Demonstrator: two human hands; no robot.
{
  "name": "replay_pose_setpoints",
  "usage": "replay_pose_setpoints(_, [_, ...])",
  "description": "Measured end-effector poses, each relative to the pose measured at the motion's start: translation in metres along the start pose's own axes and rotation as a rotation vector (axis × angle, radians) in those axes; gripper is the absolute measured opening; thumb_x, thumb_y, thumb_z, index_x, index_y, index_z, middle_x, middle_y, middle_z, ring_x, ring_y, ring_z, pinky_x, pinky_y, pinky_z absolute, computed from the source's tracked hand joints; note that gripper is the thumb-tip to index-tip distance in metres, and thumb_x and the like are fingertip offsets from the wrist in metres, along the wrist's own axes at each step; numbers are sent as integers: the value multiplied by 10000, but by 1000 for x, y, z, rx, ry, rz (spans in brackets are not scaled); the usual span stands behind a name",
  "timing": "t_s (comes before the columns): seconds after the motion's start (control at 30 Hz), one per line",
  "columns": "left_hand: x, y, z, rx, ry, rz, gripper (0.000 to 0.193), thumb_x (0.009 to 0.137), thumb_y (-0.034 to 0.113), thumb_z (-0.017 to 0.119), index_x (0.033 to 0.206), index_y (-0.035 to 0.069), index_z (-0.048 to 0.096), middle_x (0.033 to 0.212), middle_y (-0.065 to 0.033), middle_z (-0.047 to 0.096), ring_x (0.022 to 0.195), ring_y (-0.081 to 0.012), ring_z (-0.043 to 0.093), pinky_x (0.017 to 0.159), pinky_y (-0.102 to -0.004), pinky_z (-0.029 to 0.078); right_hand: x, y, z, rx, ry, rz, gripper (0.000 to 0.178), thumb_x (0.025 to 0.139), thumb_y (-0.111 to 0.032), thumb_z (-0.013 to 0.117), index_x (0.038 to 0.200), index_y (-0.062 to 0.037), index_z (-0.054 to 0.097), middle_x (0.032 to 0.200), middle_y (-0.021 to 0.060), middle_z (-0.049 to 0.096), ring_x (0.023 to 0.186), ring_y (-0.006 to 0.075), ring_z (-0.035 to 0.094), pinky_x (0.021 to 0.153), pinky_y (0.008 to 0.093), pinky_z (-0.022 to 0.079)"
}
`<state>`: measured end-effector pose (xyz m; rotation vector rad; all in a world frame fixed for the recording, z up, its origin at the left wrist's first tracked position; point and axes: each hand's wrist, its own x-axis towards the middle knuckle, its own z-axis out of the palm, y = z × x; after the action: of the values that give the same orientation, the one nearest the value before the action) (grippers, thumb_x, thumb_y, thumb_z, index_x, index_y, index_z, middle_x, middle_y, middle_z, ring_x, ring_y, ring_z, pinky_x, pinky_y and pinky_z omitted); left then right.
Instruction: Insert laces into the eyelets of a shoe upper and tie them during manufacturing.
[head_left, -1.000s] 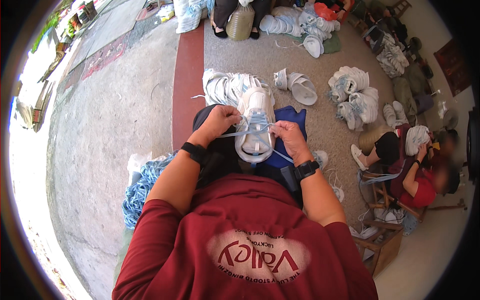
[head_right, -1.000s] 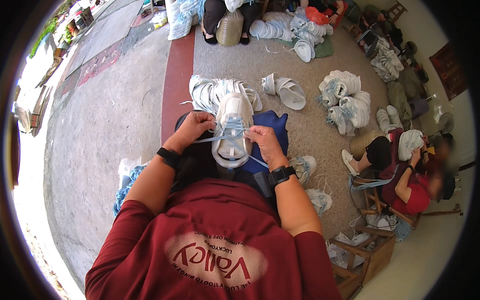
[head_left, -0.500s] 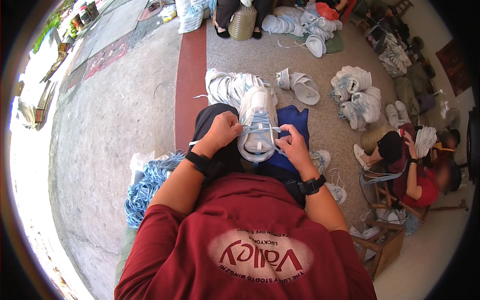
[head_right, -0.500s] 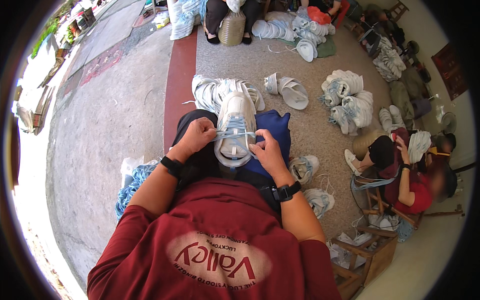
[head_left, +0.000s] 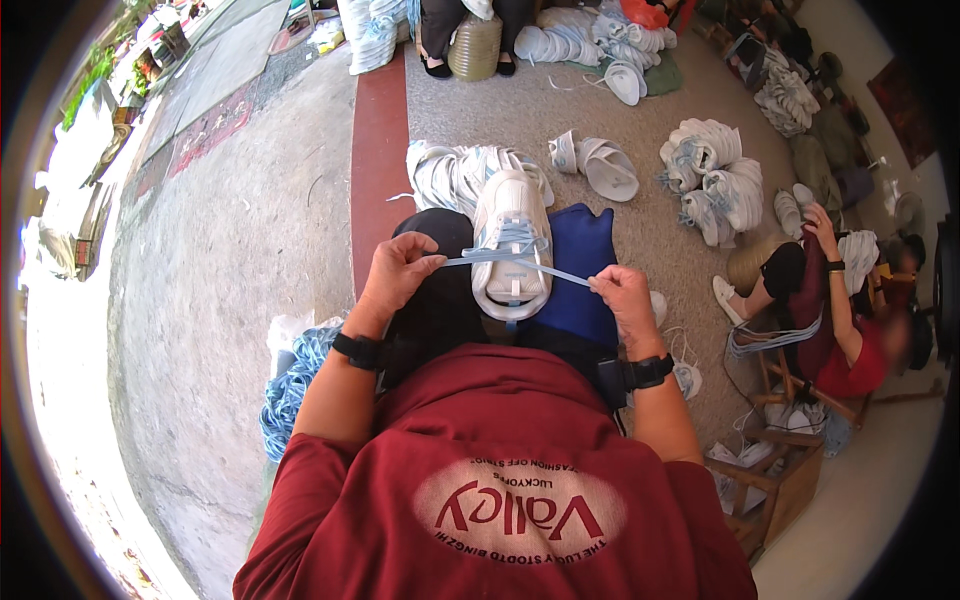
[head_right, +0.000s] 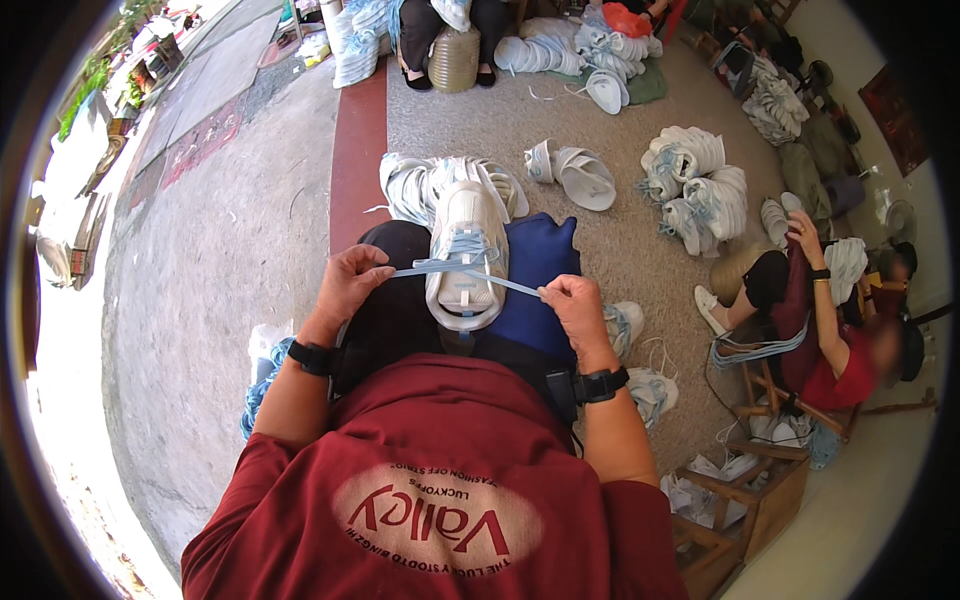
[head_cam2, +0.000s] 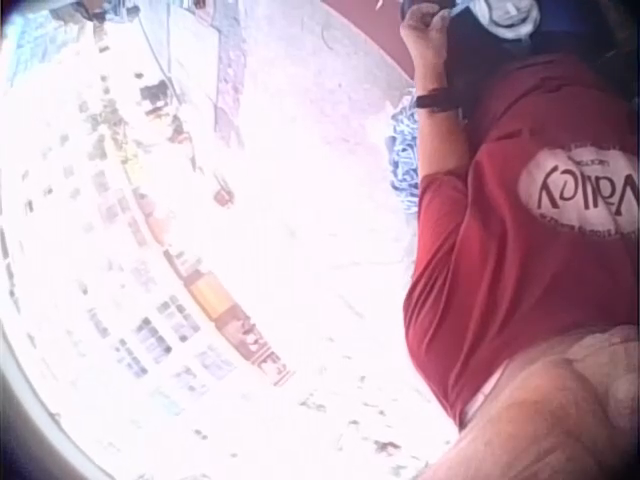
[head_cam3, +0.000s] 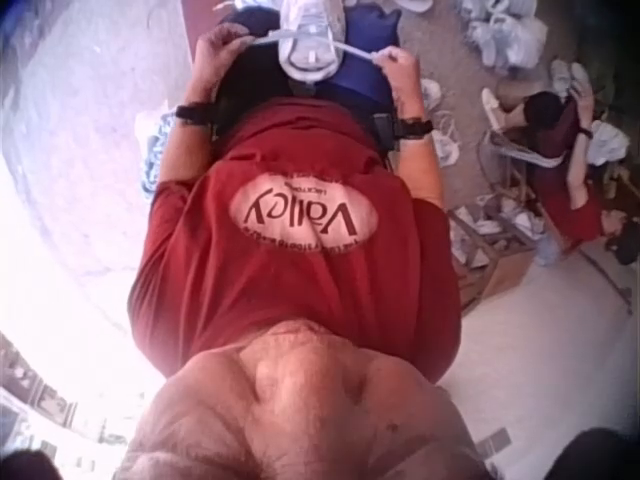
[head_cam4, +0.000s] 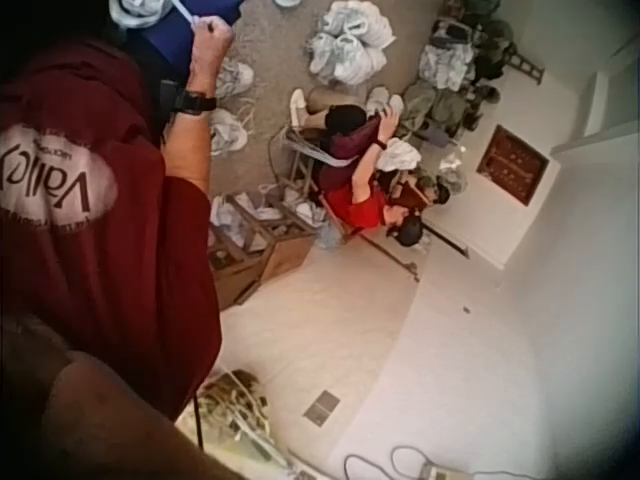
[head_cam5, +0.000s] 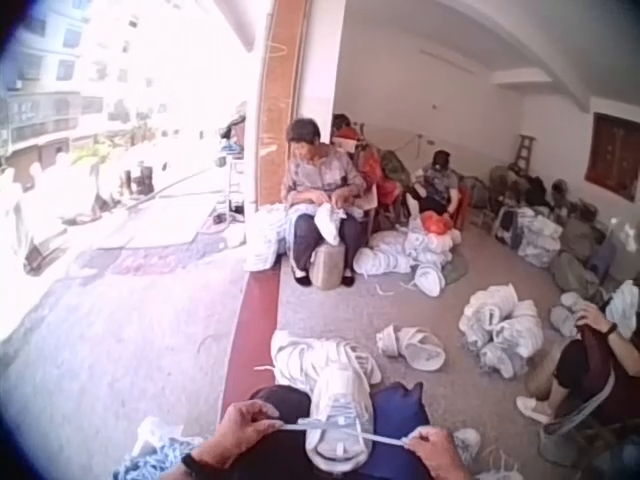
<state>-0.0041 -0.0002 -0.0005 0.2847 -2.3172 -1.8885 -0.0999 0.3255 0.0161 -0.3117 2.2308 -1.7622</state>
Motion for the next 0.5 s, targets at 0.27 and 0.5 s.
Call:
replay_pose_setpoints(0.27, [-25,-7,-34,0,-41,-35,86,789,55,666,731,-3,640,643,37,561,615,-38,471,574,-202,405,-11,8,-45,42,-77,99,105,788,-61,634,692,-18,626,603,-47,518,541,25,397,502,186,314])
replay_pose_setpoints(0.5, [-38,-24,-55,78,27,-78,96,778,42,668,698,15,620,630,40,555,604,-39,469,562,-201,388,-19,10,-59,-144,-28,20,103,768,-54,627,675,-10,622,618,-23,548,568,55,449,524,217,357])
